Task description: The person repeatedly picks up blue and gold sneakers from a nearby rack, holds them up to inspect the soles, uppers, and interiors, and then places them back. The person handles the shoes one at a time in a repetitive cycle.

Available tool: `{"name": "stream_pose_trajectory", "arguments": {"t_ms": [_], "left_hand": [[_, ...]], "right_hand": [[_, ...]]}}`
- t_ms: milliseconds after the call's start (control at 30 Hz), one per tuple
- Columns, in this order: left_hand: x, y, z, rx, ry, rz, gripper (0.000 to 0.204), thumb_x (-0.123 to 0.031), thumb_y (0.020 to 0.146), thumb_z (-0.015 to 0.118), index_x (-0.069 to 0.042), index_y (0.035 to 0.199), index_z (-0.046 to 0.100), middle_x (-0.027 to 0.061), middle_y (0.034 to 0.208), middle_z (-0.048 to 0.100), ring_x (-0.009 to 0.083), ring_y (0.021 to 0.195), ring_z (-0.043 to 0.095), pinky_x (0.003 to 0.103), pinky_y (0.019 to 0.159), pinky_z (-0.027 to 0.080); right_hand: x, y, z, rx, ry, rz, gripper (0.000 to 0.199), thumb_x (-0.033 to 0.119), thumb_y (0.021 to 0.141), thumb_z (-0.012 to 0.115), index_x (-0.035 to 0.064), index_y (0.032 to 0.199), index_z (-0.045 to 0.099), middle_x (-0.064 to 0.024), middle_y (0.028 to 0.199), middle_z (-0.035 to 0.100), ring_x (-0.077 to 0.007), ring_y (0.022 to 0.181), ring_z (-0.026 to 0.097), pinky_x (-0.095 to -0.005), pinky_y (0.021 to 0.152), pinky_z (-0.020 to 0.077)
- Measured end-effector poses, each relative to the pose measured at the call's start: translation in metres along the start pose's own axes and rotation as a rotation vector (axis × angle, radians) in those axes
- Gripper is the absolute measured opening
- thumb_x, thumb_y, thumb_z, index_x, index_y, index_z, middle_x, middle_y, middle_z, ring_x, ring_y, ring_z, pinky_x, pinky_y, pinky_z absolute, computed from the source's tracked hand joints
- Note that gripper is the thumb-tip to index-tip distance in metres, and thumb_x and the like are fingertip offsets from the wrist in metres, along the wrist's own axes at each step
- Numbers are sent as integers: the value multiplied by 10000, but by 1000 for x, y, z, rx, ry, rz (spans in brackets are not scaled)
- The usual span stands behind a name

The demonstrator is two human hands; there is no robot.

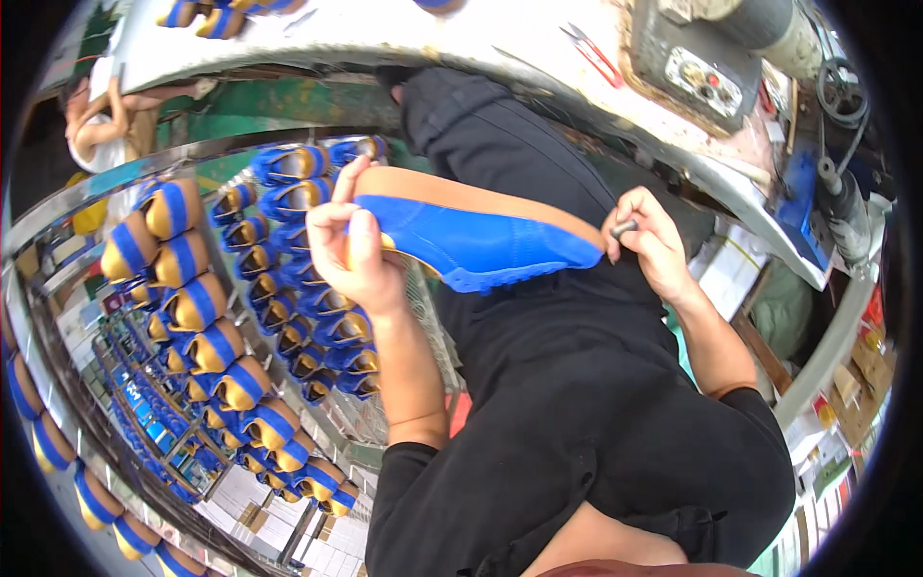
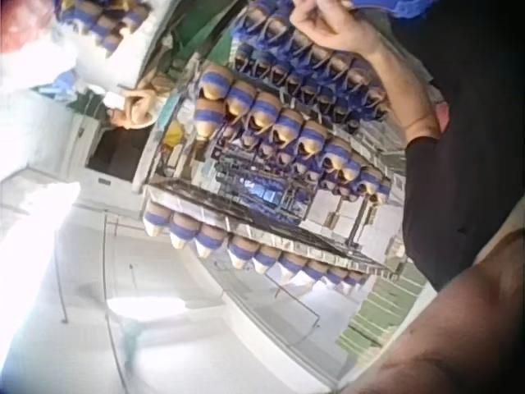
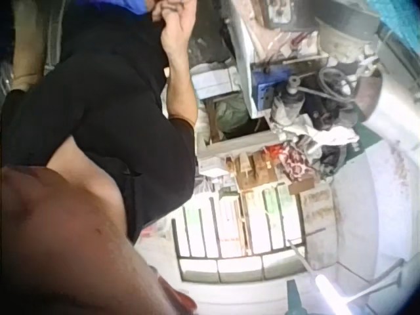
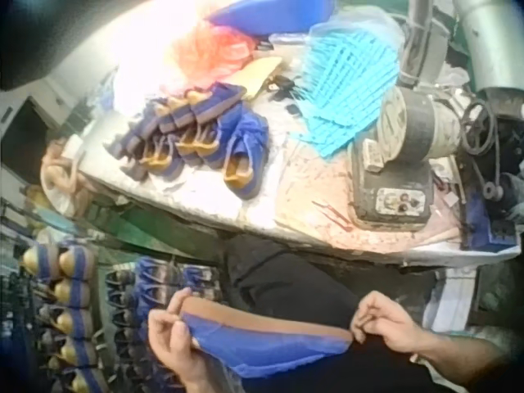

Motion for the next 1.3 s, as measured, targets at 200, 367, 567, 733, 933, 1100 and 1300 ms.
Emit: {"name": "stream_pose_trajectory", "arguments": {"t_ms": [200,367,567,733,933,1100,1300], "left_hand": [[-15,-8,23,-34,-233,133,246,-115,862,610,-42,1050,468,365,1269,510,426,1169,561,555,1029,449],[-8,-6,61,221,-237,47,490,-299,861,666,-71,1258,492,322,1460,344,440,1387,348,557,1154,281],[-14,-8,166,631,-323,59,741,-361,746,799,-82,1338,451,325,1504,299,450,1429,284,536,1152,265],[-37,-11,263,790,-593,85,816,-202,685,866,-48,1338,401,356,1471,309,443,1390,358,523,1119,338],[-48,-14,320,880,-623,89,948,-207,642,910,-49,1394,355,335,1481,306,426,1377,383,520,1100,379],[-38,-6,330,851,-600,52,978,-236,649,911,-46,1413,331,343,1488,294,414,1373,387,502,1103,375],[-29,8,329,769,-547,-34,996,-289,666,905,-34,1427,314,346,1479,318,405,1381,380,487,1106,370]], "right_hand": [[24,-2,16,-31,-190,-85,705,500,913,647,14,1396,479,-56,1017,627,-105,815,575,-261,701,483],[46,-21,-13,-215,-182,-144,823,595,819,711,-23,1332,534,-54,992,642,-87,741,569,-229,637,468],[137,-88,-94,-659,-327,-469,907,632,760,754,-78,1278,531,-52,936,658,-57,627,560,-194,538,433],[223,-151,-129,-849,-359,-780,902,642,716,769,-78,1221,566,-19,872,646,-37,585,532,-177,488,394],[260,-183,-155,-915,-343,-874,845,624,744,759,-68,1198,587,11,819,631,-22,557,501,-173,470,359],[271,-178,-159,-887,-343,-873,757,578,786,754,-59,1168,613,14,782,622,-24,539,477,-177,454,319],[273,-164,-155,-871,-338,-847,732,561,800,749,-62,1162,618,17,757,605,-23,523,460,-182,445,299]]}}
Point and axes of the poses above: each hand's wrist, its own y-axis towards the middle knuckle, its own z-axis out of the palm, x = y × z, the point moved 9 cm from there along y, towards the middle knuckle
